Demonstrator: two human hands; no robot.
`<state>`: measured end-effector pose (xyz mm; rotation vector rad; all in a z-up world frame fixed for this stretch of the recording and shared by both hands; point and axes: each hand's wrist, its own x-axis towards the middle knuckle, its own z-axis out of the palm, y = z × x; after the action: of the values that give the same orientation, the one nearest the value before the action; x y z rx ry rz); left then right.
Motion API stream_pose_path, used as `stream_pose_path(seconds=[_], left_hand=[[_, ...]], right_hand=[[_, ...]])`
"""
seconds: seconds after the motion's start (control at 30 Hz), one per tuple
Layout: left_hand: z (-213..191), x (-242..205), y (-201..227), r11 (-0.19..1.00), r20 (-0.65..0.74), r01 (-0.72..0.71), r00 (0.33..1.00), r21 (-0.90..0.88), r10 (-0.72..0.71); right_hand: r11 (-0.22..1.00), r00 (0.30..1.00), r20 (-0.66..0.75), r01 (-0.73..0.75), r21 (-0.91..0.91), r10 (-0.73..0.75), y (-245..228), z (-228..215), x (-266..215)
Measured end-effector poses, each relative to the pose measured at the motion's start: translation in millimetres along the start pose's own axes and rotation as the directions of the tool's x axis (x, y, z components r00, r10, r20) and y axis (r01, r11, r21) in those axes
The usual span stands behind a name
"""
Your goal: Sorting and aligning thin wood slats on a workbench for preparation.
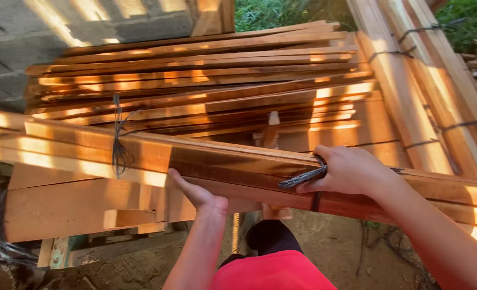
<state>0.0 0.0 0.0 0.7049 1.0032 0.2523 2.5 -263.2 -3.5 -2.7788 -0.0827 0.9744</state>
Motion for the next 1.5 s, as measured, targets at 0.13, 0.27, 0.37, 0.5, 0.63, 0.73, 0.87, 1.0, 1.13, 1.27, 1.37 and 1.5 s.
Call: stream_pose_path(seconds=[0.13,0.27,0.37,0.5,0.63,0.73,0.87,1.0,1.13,1.27,1.37,1.5], left_hand=[[17.4,-30.1,-39.1,0.993,0.039,0.062,0.997,0.096,-0.066],[39.9,-48.0,-105.8,0.978,0.089,0.110,0.988,0.175,-0.127],[58.0,-56.1,-164.2,0.948,0.123,0.158,0.972,0.278,-0.198],[98.8,-84.4,-245.4,0.884,0.193,0.206,0.931,0.420,-0.309],[135.4,-102.1,-350.8,0.844,0.211,0.244,0.900,0.478,-0.380],[165.1,-108.6,-424.8,0.837,0.250,0.232,0.885,0.495,-0.393],[200.4,-112.1,-499.0,0.744,0.234,0.222,0.859,0.630,-0.455],[224.8,-79.0,-558.7,0.689,0.291,0.155,0.824,0.708,-0.485],[262.5,-44.8,-600.2,0.689,0.341,0.164,0.774,0.706,-0.534],[319.5,-25.0,-628.4,0.577,0.298,0.038,0.827,0.816,-0.476],[347.5,1.6,-648.0,0.554,0.287,0.021,0.839,0.832,-0.463],[383.6,38.4,-671.0,0.528,0.310,-0.021,0.828,0.849,-0.466]], right_hand=[[0.993,0.997,0.033,-0.074,0.091,0.071,48.4,10.2,-26.1],[0.956,0.978,0.069,-0.207,0.209,0.197,127.7,40.4,-40.3],[0.943,0.973,0.034,-0.231,0.239,0.230,192.1,56.6,-58.4],[0.936,0.967,-0.007,-0.246,0.250,0.256,297.0,93.5,-61.0],[0.843,0.930,0.084,-0.360,0.399,0.358,379.8,111.4,-73.6],[0.714,0.896,0.141,-0.423,0.558,0.421,438.8,132.8,-68.3],[0.663,0.885,0.145,-0.433,0.611,0.443,493.2,158.2,-57.9],[0.497,0.859,0.245,-0.468,0.730,0.449,510.5,159.2,-38.4],[0.382,0.854,0.231,-0.430,0.818,0.467,521.4,173.0,0.0],[0.425,0.863,0.235,-0.437,0.793,0.448,536.8,166.0,50.8],[0.404,0.861,0.245,-0.437,0.804,0.446,544.0,172.0,89.8],[0.267,0.855,0.217,-0.373,0.889,0.470,554.4,177.7,140.2]])
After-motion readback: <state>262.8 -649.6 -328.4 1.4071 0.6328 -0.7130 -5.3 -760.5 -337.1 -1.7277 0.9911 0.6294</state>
